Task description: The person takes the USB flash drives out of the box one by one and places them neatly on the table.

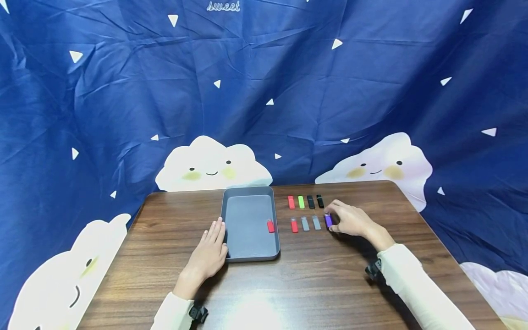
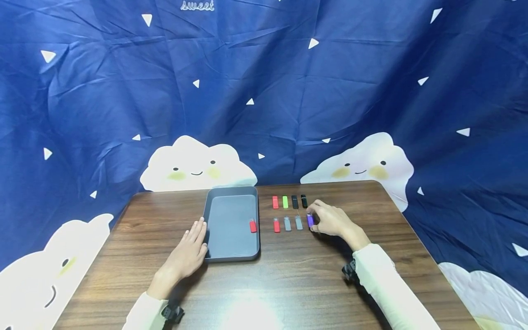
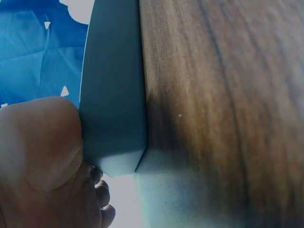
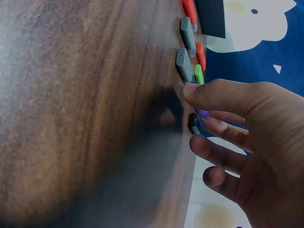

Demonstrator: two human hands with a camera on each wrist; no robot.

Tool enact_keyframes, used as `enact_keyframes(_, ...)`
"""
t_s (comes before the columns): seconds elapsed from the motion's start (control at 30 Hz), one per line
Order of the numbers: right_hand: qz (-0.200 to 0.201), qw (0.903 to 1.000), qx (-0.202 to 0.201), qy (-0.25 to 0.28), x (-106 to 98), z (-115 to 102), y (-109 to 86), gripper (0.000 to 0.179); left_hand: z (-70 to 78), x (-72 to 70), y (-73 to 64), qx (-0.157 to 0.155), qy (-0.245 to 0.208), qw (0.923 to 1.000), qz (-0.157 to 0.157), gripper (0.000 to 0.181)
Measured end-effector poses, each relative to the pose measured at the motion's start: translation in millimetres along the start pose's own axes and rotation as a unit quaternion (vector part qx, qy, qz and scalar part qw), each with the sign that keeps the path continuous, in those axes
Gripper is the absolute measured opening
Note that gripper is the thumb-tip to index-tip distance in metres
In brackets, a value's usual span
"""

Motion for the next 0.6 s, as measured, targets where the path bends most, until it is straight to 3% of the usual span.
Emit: enact_keyframes(0.6,-0.007,1.0,-0.002,0.005,12,0,4.2,0.046,0.5,-1.2,0.6,0.001,-0.008,1.0,0.005,0.061)
Point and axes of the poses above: each hand's wrist, its own y-axis towards the middle knuckle, its own x-axis out of the palm, z = x × y, the point moved 2 cm from there along y, towards the middle knuckle, and after that the axes turned 9 degrees about x, right-handed, at the moved point
